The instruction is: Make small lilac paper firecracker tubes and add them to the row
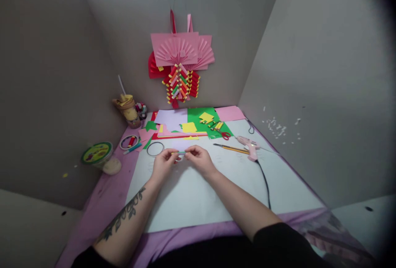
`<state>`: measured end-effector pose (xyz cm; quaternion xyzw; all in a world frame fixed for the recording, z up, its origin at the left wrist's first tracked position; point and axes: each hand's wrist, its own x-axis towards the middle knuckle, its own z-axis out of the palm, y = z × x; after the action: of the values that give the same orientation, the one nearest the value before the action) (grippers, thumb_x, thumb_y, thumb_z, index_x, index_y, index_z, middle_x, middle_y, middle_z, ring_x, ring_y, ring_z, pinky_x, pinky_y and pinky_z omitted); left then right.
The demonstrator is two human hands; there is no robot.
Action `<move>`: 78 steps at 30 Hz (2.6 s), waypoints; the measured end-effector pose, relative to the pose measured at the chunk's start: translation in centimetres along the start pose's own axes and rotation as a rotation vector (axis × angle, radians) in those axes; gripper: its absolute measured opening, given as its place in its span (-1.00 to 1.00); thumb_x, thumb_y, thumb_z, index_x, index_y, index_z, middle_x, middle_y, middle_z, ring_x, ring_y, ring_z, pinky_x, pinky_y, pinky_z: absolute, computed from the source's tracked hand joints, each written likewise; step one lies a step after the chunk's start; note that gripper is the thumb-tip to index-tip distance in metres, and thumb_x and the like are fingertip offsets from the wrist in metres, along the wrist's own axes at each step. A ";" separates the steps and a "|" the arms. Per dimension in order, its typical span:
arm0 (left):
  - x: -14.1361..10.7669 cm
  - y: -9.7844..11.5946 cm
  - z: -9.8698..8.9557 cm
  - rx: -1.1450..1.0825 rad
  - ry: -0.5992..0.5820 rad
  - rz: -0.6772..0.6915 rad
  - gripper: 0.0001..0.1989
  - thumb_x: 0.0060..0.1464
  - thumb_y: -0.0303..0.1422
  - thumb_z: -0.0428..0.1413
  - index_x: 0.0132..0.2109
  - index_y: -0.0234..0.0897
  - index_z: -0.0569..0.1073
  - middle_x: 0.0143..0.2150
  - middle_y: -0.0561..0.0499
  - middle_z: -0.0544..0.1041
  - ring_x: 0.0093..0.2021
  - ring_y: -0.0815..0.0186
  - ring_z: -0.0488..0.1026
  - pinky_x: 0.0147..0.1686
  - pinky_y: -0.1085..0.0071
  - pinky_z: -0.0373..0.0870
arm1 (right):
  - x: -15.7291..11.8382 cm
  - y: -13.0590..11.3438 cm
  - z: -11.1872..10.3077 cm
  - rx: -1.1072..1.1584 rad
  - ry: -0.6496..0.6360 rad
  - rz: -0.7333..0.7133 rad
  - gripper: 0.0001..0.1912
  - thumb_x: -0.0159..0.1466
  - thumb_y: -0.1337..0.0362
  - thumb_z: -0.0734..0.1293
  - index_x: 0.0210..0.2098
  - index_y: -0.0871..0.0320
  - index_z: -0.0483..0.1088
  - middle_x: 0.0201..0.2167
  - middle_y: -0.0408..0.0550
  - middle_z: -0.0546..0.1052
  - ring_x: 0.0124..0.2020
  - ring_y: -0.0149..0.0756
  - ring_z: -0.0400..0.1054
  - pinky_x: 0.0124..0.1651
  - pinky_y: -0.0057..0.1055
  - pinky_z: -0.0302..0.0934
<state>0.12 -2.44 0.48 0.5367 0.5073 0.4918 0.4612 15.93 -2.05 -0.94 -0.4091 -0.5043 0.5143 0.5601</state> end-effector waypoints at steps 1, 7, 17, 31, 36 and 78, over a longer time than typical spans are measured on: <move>0.0 -0.1 0.0 0.000 0.003 0.003 -0.66 -0.09 -0.15 0.18 -0.26 -0.35 0.46 -0.49 -0.01 0.54 -0.44 0.28 0.51 -0.47 0.46 0.37 | 0.0 0.1 0.0 -0.005 0.005 -0.003 -0.83 0.00 0.23 0.40 -0.39 0.11 0.41 -0.53 -0.16 0.48 -0.48 -0.33 0.36 -0.34 -0.38 0.24; 0.1 -0.3 -0.1 0.017 -0.008 0.035 -0.64 -0.09 -0.18 0.19 -0.20 -0.36 0.48 -0.44 -0.04 0.55 -0.39 0.27 0.50 -0.40 0.42 0.39 | 0.0 -0.3 0.1 0.007 0.058 0.025 -0.88 0.00 0.25 0.39 -0.48 0.14 0.40 -0.57 -0.16 0.47 -0.51 -0.35 0.33 -0.36 -0.40 0.21; 0.1 0.1 -0.4 0.058 0.004 0.044 -0.71 -0.08 -0.22 0.19 -0.24 -0.35 0.48 -0.45 -0.02 0.55 -0.40 0.31 0.49 -0.36 0.44 0.36 | 0.1 0.2 0.2 0.005 0.078 0.026 -0.87 0.00 0.25 0.38 -0.47 0.17 0.40 -0.56 -0.15 0.48 -0.50 -0.36 0.33 -0.35 -0.41 0.21; 0.4 -0.6 0.2 -0.239 0.031 -0.045 -0.49 -0.23 -0.25 0.29 -0.11 -0.28 0.33 -0.60 0.21 0.39 -0.57 0.41 0.43 -0.43 0.48 0.37 | 0.2 1.0 0.3 0.002 0.078 -0.029 -0.82 -0.01 0.27 0.38 -0.44 0.14 0.31 -0.56 -0.21 0.42 -0.51 -0.39 0.30 -0.38 -0.44 0.19; 0.5 -0.6 0.2 -0.196 -0.076 -0.147 -0.67 -0.23 -0.22 0.28 -0.35 -0.40 0.49 -0.56 0.07 0.45 -0.55 0.42 0.39 -0.41 0.46 0.36 | 0.3 0.9 0.4 0.146 0.094 0.025 -0.59 -0.05 0.36 0.35 -0.21 0.09 0.20 -0.56 -0.30 0.39 -0.55 -0.42 0.31 -0.40 -0.46 0.19; 0.0 0.3 0.7 -0.455 0.021 -0.149 -0.87 -0.31 -0.40 0.23 -0.48 -0.30 0.46 -0.33 0.05 0.54 -0.49 0.47 0.37 -0.42 0.48 0.29 | -0.4 -0.5 0.4 0.397 -0.055 0.297 -0.89 -0.10 0.37 0.35 -0.50 0.17 0.45 -0.61 -0.15 0.48 -0.61 -0.47 0.27 -0.53 -0.53 0.14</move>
<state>0.84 -2.42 0.67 0.3750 0.4265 0.5635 0.5999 15.61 -2.54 -0.39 -0.3465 -0.3426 0.6909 0.5341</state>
